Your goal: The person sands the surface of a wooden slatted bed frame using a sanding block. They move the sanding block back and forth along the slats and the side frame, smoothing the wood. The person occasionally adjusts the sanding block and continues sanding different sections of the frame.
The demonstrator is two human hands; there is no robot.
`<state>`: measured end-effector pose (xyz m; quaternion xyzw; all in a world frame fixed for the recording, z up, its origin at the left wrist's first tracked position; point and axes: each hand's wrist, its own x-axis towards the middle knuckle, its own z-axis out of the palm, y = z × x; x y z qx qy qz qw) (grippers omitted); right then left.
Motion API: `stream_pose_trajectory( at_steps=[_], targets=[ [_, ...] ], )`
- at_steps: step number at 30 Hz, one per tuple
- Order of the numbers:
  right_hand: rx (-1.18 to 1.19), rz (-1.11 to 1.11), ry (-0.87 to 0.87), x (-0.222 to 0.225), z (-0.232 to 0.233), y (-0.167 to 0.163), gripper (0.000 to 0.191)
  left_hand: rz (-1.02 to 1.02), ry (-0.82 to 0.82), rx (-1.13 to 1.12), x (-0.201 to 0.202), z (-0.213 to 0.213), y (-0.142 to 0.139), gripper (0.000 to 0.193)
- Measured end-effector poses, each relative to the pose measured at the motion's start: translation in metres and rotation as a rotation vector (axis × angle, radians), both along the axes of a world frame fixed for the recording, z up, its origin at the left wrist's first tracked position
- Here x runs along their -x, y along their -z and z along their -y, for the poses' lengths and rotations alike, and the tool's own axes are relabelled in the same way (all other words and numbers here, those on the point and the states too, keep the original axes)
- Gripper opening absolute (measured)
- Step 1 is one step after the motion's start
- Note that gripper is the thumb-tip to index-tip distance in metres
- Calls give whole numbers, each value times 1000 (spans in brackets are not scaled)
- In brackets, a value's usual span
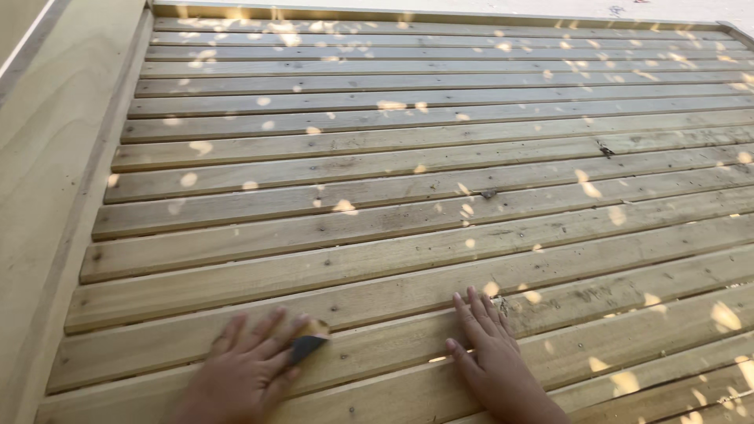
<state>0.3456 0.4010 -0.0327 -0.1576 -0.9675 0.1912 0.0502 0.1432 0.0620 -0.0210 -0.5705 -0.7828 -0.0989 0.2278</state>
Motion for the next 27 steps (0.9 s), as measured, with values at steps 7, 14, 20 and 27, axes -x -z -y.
stream_pose_trajectory(
  at_steps=[7,14,20,27],
  targets=[
    [-253,122,532,-39,-41,-2,64,568,40,734,-56,-195,-32,51],
    [-189,1,722,-67,-70,-3,56,137,-69,81,-5,-39,7,49],
    [-140,-99,698,-68,-58,0,46,79,-50,95,25,8,47,55],
    [-208,-267,634,-68,-48,-14,53,256,225,304,-90,-242,-6,50]
  ],
)
